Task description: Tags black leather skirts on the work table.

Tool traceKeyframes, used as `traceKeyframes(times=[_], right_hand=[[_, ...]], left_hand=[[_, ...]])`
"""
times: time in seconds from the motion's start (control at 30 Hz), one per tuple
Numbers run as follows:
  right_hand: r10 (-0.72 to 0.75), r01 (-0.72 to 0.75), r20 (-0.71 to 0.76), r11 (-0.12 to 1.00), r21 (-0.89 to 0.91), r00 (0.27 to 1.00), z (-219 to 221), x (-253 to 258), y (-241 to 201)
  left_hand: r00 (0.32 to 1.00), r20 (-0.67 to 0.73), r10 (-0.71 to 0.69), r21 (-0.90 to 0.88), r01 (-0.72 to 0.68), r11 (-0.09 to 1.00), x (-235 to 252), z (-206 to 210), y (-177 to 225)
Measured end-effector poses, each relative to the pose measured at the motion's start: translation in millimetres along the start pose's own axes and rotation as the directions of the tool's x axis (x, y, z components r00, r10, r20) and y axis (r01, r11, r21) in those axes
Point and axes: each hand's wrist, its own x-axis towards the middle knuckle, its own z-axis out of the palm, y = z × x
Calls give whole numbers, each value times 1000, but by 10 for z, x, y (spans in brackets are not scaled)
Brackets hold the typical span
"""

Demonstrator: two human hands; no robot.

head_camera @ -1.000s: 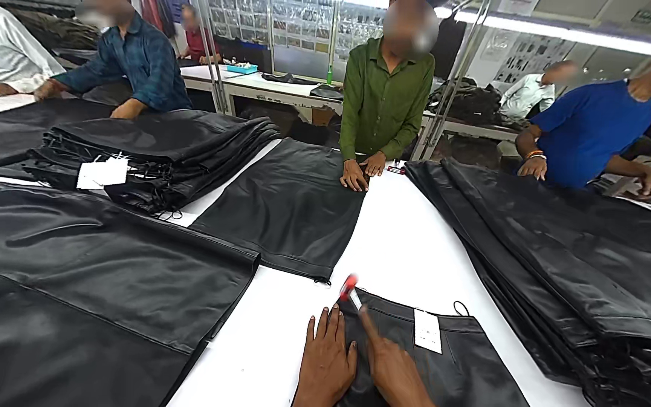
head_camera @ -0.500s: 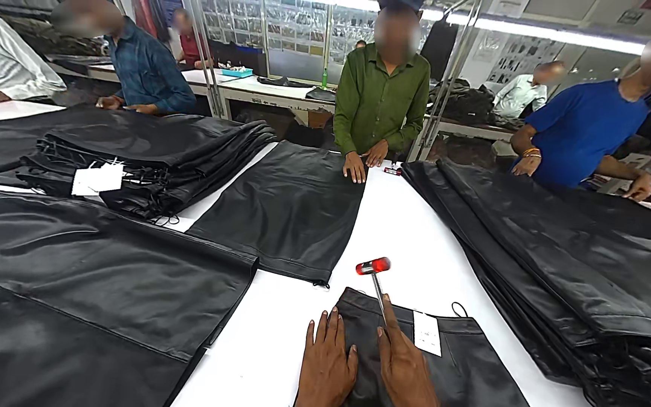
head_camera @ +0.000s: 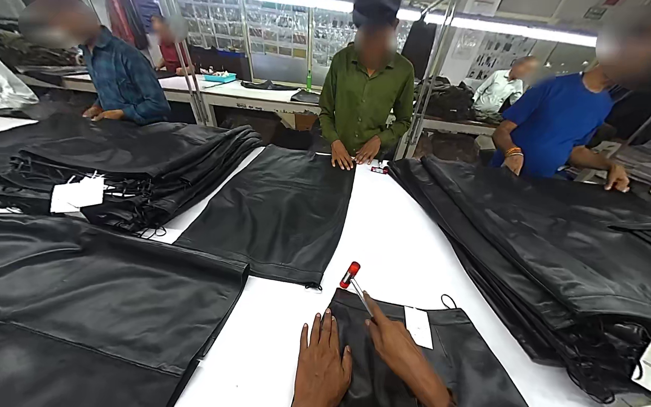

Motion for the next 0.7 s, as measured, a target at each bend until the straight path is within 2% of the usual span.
traceKeyframes(times=[0.03, 0.07, 0.1, 0.13, 0.17, 0.2, 0.23, 0.27, 0.3, 0.33, 0.37, 0.4, 0.43, 0.47, 0.5, 0.53, 0.57, 0.6, 0.63, 0.67, 0.7], right_hand=[[-59, 68, -206, 997, 34, 977, 10, -41, -21], [-110, 138, -421, 990, 35, 900, 98, -58, -39], [-128, 164, -525, 986, 22, 841, 193, -56, -52], [-125, 144, -500, 990, -1, 857, 279, -49, -36], [-90, 87, -338, 996, -23, 937, 323, -38, -5], [-14, 10, -81, 999, -44, 997, 280, -5, 11], [24, -22, 63, 999, -37, 998, 205, 34, 25], [24, -26, 87, 1000, 11, 996, 102, 41, 26], [-10, 11, -16, 998, 60, 1000, 26, 18, 9], [-62, 82, -217, 993, 86, 974, 22, -18, -24], [-105, 149, -415, 986, 74, 904, 81, -30, -46], [-121, 165, -509, 985, 42, 852, 154, -21, -50], [-115, 136, -482, 991, 8, 868, 231, 1, -27], [-74, 72, -320, 997, -19, 945, 274, 23, 9], [4, -7, -70, 999, -47, 998, 234, 64, 34], [42, -38, 75, 998, -60, 996, 150, 108, 56], [34, -32, 105, 999, -21, 994, 31, 117, 63], [-5, 5, 19, 999, 37, 1000, -61, 85, 42], [-55, 69, -168, 995, 76, 984, -70, 25, 3], [-94, 130, -362, 988, 79, 928, -11, -16, -33], [-114, 161, -476, 985, 59, 872, 75, -29, -48]], left_hand=[[1000, -17, -2, 8, 2, 1000, 19, 6, -2], [1000, -20, -9, 10, 9, 1000, 20, 10, 5], [1000, -13, -18, 6, 18, 1000, 19, 10, 16], [1000, -10, -24, 3, 24, 1000, 21, 8, 26], [1000, -5, -23, 2, 23, 1000, 21, -1, 28], [1000, 0, -17, 4, 17, 1000, 13, -10, 30], [1000, 7, -10, 5, 10, 1000, -2, -14, 27], [1000, 10, -3, 9, 3, 1000, -5, -15, 17], [1000, -1, -1, 17, 1, 1000, 11, -14, 7], [1000, -7, -7, 21, 7, 1000, 25, -17, 3], [1000, -12, -14, 18, 14, 1000, 25, -14, 8], [1000, -12, -22, 16, 22, 1000, 25, -10, 17], [1000, -9, -27, 16, 27, 1000, 32, -11, 21], [1000, -9, -25, 18, 25, 1000, 38, -8, 15], [1000, -7, -18, 21, 18, 1000, 37, -6, 11], [1000, -6, -9, 23, 10, 1000, 27, -3, 8], [1000, -9, -3, 22, 3, 1000, 27, -3, 1], [1000, -21, -3, 23, 3, 1000, 39, -4, -6], [1000, -25, -8, 23, 9, 1000, 45, -3, -10], [1000, -22, -14, 22, 15, 1000, 41, -1, -7], [1000, -25, -19, 21, 20, 1000, 38, 5, 4]])
